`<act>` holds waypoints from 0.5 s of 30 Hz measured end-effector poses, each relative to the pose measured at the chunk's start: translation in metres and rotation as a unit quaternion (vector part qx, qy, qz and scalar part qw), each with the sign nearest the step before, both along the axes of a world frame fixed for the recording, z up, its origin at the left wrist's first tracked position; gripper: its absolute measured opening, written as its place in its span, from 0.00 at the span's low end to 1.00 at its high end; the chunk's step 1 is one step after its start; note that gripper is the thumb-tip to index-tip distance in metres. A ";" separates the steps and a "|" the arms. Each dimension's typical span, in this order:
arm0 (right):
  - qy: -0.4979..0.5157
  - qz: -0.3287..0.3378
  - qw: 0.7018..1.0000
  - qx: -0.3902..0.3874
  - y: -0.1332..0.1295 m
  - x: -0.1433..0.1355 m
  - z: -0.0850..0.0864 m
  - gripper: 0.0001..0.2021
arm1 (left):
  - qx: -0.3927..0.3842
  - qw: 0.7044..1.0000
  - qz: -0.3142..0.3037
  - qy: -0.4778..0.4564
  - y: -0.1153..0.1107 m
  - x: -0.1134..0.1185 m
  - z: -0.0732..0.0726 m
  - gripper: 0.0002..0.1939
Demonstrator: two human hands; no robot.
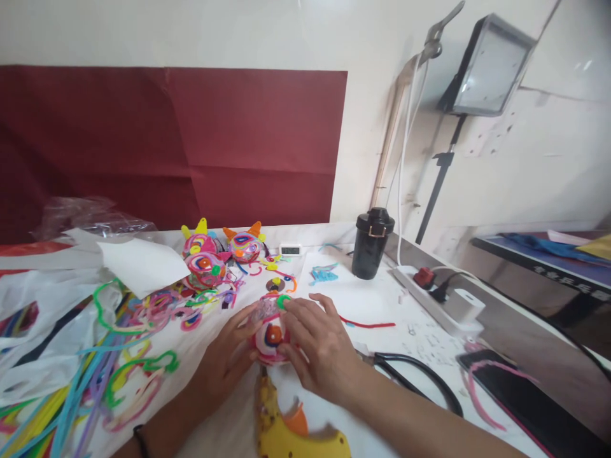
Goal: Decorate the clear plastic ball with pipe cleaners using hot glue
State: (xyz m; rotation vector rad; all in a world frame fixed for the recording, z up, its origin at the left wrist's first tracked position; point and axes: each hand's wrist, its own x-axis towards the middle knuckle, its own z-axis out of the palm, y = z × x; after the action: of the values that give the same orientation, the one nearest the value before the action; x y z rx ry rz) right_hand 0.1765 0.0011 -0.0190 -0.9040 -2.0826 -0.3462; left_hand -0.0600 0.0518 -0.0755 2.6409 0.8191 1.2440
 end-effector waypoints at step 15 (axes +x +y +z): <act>-0.005 -0.002 1.000 -0.004 0.002 0.000 -0.003 0.13 | -0.002 1.000 -0.007 0.001 0.002 0.000 -0.003 0.23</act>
State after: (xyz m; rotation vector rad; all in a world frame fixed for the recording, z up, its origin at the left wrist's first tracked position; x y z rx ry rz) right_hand 0.1768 0.0034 -0.0219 -0.9136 -2.0926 -0.3441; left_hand -0.0602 0.0538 -0.0782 2.6405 0.8015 1.2353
